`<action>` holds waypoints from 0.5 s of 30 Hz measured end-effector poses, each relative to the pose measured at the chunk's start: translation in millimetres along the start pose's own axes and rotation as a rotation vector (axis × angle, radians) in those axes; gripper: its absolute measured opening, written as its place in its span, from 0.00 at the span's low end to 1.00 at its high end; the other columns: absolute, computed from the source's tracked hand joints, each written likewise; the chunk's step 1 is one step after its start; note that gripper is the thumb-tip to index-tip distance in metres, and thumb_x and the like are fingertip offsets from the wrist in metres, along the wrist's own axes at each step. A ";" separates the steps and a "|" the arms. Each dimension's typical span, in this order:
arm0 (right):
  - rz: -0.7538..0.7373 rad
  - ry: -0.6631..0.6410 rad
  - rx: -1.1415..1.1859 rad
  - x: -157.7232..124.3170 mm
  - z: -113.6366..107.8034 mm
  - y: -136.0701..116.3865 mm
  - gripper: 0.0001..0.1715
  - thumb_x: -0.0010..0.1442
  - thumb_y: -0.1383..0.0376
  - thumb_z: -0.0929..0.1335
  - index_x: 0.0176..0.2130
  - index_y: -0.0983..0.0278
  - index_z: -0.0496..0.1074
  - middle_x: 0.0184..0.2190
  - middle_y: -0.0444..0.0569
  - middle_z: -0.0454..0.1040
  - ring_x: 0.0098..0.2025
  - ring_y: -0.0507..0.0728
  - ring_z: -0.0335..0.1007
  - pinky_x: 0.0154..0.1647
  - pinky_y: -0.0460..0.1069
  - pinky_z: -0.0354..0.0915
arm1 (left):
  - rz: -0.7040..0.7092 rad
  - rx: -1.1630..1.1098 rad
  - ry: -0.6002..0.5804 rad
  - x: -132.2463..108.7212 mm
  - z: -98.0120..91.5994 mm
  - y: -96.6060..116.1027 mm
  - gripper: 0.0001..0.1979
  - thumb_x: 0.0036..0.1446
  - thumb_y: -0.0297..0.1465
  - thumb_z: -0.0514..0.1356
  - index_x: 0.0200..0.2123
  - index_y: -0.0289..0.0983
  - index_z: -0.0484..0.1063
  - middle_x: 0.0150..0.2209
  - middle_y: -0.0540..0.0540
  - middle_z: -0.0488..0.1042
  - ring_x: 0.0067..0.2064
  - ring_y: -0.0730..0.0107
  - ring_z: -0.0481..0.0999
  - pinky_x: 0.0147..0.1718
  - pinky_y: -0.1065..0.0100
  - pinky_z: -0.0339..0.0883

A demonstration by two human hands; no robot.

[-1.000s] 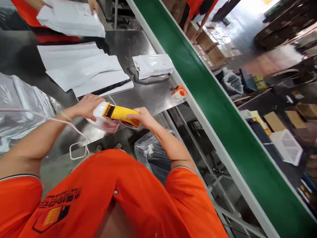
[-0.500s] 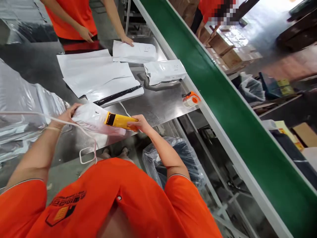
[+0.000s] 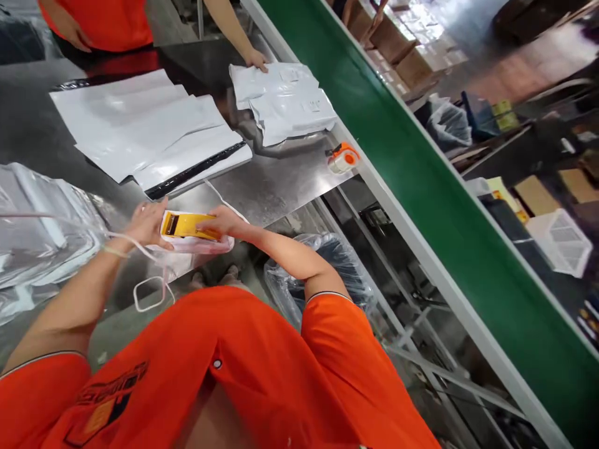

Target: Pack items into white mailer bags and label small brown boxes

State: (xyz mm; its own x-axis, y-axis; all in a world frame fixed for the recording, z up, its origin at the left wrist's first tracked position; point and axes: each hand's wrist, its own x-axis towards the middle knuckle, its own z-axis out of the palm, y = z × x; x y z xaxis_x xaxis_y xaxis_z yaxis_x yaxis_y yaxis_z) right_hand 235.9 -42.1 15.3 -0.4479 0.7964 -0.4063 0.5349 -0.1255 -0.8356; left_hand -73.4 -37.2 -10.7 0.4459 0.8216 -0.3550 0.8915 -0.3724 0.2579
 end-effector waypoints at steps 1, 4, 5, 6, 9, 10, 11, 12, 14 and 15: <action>-0.013 -0.008 0.037 -6.7 -5.2 7.7 0.26 0.67 0.52 0.78 0.26 0.64 0.74 0.20 0.37 0.63 0.28 0.49 0.57 0.27 0.47 0.50 | -0.016 0.035 -0.022 7.0 1.3 6.5 0.75 0.44 0.54 0.77 0.85 0.32 0.45 0.78 0.21 0.64 0.82 0.23 0.59 0.81 0.36 0.44; -0.031 -0.019 0.181 -46.5 -30.2 51.0 0.25 0.60 0.49 0.79 0.26 0.63 0.73 0.22 0.37 0.64 0.27 0.49 0.58 0.27 0.46 0.50 | -0.019 0.152 -0.029 13.8 7.0 13.4 0.55 0.48 0.49 0.74 0.76 0.33 0.65 0.69 0.28 0.75 0.73 0.32 0.70 0.80 0.40 0.49; -0.026 -0.014 0.217 -65.8 -40.6 71.4 0.27 0.57 0.46 0.79 0.26 0.63 0.72 0.21 0.38 0.64 0.26 0.49 0.57 0.26 0.47 0.49 | -0.016 0.170 -0.023 12.6 7.9 12.2 0.52 0.48 0.47 0.74 0.73 0.33 0.68 0.67 0.30 0.76 0.71 0.35 0.70 0.79 0.42 0.50; -0.017 0.004 0.234 -87.3 -51.0 93.7 0.28 0.54 0.45 0.79 0.25 0.62 0.71 0.21 0.37 0.62 0.25 0.49 0.56 0.26 0.47 0.48 | -0.012 0.179 -0.021 10.6 8.0 10.1 0.49 0.49 0.46 0.74 0.71 0.32 0.69 0.66 0.31 0.76 0.70 0.38 0.70 0.79 0.44 0.51; 0.042 0.142 0.241 -153.2 -75.3 162.4 0.35 0.47 0.41 0.79 0.19 0.59 0.62 0.18 0.37 0.56 0.25 0.48 0.51 0.27 0.47 0.47 | -0.008 0.209 -0.025 5.2 3.6 4.6 0.44 0.52 0.44 0.73 0.69 0.31 0.70 0.64 0.33 0.76 0.67 0.40 0.71 0.76 0.47 0.55; 0.074 0.179 0.254 -171.7 -79.0 182.8 0.36 0.47 0.40 0.79 0.19 0.59 0.61 0.18 0.37 0.56 0.25 0.48 0.51 0.27 0.47 0.47 | -0.011 0.225 -0.030 4.5 1.2 4.8 0.44 0.52 0.44 0.72 0.69 0.31 0.71 0.63 0.33 0.76 0.66 0.40 0.71 0.75 0.47 0.57; 0.104 0.205 0.266 -186.7 -80.0 200.8 0.36 0.46 0.38 0.79 0.19 0.59 0.61 0.18 0.37 0.56 0.25 0.48 0.51 0.27 0.48 0.47 | -0.019 0.241 -0.038 4.3 -1.1 6.7 0.43 0.51 0.44 0.72 0.68 0.32 0.71 0.63 0.34 0.76 0.66 0.40 0.72 0.74 0.48 0.58; 0.129 0.221 0.277 -197.6 -78.2 215.9 0.36 0.46 0.37 0.79 0.20 0.59 0.62 0.19 0.37 0.57 0.25 0.48 0.51 0.28 0.48 0.47 | -0.030 0.253 -0.048 4.8 -3.2 10.4 0.43 0.50 0.44 0.72 0.67 0.32 0.71 0.62 0.34 0.77 0.65 0.40 0.72 0.72 0.49 0.60; 0.168 0.238 0.283 -206.1 -66.7 237.1 0.37 0.46 0.35 0.78 0.20 0.59 0.63 0.18 0.37 0.57 0.25 0.49 0.51 0.28 0.49 0.47 | -0.029 0.262 -0.076 7.7 -5.5 22.5 0.42 0.49 0.46 0.72 0.65 0.35 0.72 0.61 0.36 0.78 0.63 0.40 0.73 0.70 0.52 0.62; 0.187 0.246 0.276 -204.1 -58.0 243.2 0.37 0.47 0.35 0.78 0.20 0.59 0.63 0.18 0.37 0.57 0.25 0.49 0.51 0.29 0.49 0.47 | -0.022 0.264 -0.089 10.2 -5.5 30.1 0.41 0.48 0.46 0.71 0.64 0.36 0.72 0.60 0.36 0.78 0.63 0.41 0.73 0.69 0.52 0.63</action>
State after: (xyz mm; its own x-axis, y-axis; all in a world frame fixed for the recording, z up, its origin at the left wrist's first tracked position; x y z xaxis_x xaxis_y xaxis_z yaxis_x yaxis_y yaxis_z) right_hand 498.9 -200.9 -83.6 -0.1583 0.8584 -0.4879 0.3639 -0.4086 -0.8370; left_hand -42.5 -37.7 -1.6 0.4210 0.7938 -0.4389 0.8857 -0.4642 0.0099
